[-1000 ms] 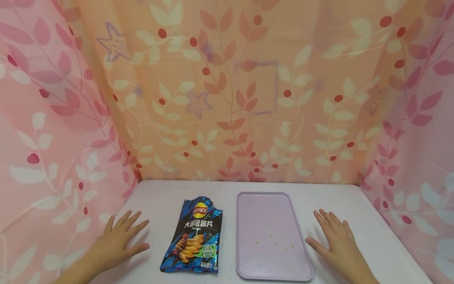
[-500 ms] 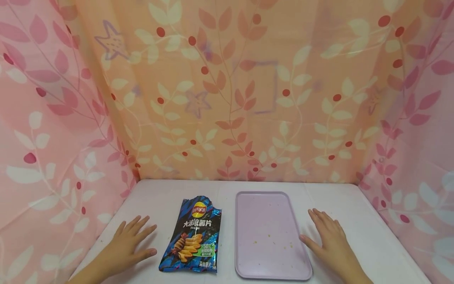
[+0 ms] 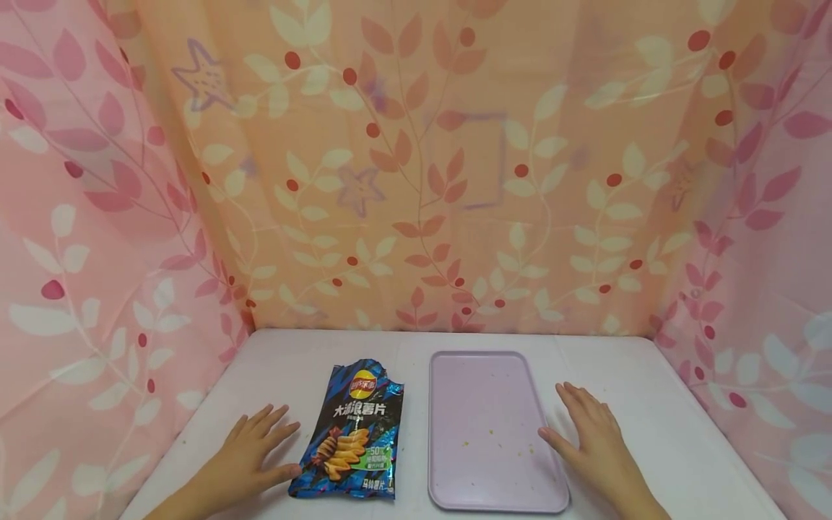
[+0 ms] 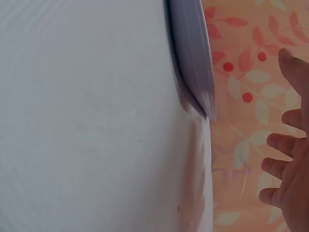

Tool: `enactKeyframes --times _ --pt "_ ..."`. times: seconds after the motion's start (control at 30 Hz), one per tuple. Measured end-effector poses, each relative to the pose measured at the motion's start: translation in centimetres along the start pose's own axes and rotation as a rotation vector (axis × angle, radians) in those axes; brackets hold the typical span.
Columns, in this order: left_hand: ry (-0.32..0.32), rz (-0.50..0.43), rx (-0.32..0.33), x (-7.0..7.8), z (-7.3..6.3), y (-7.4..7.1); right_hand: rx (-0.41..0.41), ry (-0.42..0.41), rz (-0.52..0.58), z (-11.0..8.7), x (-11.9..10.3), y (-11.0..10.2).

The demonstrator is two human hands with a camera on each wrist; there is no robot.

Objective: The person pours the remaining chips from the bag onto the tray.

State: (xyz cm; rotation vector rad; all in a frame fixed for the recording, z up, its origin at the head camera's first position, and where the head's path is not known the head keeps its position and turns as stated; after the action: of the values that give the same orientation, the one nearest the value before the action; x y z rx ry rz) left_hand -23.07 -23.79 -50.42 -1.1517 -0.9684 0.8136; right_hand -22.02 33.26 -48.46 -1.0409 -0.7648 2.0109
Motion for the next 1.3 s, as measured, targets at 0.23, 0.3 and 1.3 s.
enactKeyframes --times 0.23,0.3,1.3 --pt "-0.074 -0.063 -0.086 0.9 0.2 1.1 0.010 0.021 -0.002 0.2 0.0 0.4" --pt "-0.087 -0.074 -0.101 1.2 0.3 1.4 0.006 0.041 -0.005 0.2 0.0 0.5" --pt "-0.241 -0.091 -0.114 3.4 1.1 3.3 -0.200 0.209 -0.021 -0.8 1.7 3.3"
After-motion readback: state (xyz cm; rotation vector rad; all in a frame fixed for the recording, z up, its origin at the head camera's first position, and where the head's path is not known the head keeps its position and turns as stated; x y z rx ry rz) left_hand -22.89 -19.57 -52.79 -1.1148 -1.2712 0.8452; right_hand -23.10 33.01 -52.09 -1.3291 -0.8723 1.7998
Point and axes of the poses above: each hand's wrist, its own z-axis towards the middle knuckle, its own y-axis out of the palm, x = y × z, the point moved 4 cm from there along z, towards the middle knuckle, and after that the axes turned 1 degree about z, right-handed, at the moved point
